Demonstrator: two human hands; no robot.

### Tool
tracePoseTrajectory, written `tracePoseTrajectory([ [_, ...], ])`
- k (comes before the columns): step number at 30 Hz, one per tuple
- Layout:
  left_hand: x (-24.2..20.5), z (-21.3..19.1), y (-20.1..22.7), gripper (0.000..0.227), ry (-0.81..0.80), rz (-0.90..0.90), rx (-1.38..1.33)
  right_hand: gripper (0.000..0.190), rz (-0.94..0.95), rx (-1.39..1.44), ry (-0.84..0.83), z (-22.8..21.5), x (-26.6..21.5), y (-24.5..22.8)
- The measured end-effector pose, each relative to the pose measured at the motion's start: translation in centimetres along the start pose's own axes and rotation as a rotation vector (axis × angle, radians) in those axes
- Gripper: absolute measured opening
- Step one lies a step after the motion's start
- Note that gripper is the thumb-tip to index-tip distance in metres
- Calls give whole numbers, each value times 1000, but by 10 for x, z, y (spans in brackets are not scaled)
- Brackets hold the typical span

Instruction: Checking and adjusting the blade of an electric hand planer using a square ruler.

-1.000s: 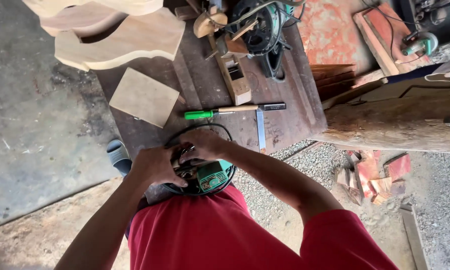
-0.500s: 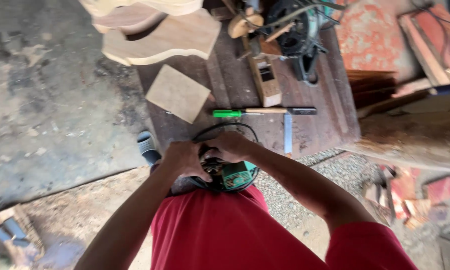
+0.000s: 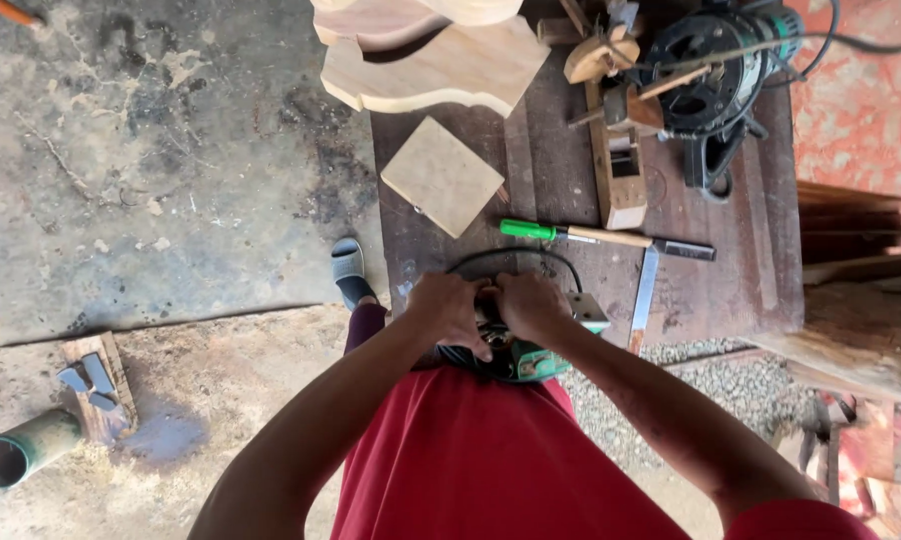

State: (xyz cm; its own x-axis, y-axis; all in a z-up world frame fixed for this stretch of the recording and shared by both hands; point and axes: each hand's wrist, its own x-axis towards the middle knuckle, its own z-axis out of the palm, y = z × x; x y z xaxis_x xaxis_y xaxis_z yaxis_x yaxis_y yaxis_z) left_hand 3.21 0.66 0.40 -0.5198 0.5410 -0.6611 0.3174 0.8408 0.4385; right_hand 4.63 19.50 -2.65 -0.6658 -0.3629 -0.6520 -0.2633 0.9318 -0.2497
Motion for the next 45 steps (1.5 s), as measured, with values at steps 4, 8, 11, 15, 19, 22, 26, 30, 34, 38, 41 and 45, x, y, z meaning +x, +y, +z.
tracePoseTrajectory([
  [4,1,8,-3,114,41,28,45,37,94,192,197,-3,9,20],
  [8,-8,7,0,123,-33,-20,15,41,61,245,40,1,-3,26],
  [11,-3,4,-3,122,30,11,3,38,-211,267,75,-10,12,43],
  [15,-6,2,-3,119,11,-4,3,33,-322,355,107,-4,27,46],
  [19,-3,5,-4,119,18,-4,2,26,-307,480,26,-2,40,48],
  [22,-4,4,-3,125,4,-3,20,23,-400,463,-9,1,45,52],
  [26,-3,5,-4,124,-13,-12,24,24,-442,450,17,-8,38,37],
  [30,-5,1,-3,121,-5,-16,1,21,-332,174,104,-12,26,16],
  [34,-10,-4,-2,117,-30,-42,-23,27,-235,128,158,-10,24,9],
  [38,-12,-9,1,118,-29,-56,-56,29,-188,127,131,-10,20,4],
  [41,-12,-10,0,117,-46,-54,-53,36,-129,82,122,-10,18,-1],
  [45,-9,-10,1,117,-60,-54,-45,30,-9,63,96,-23,8,-16],
])
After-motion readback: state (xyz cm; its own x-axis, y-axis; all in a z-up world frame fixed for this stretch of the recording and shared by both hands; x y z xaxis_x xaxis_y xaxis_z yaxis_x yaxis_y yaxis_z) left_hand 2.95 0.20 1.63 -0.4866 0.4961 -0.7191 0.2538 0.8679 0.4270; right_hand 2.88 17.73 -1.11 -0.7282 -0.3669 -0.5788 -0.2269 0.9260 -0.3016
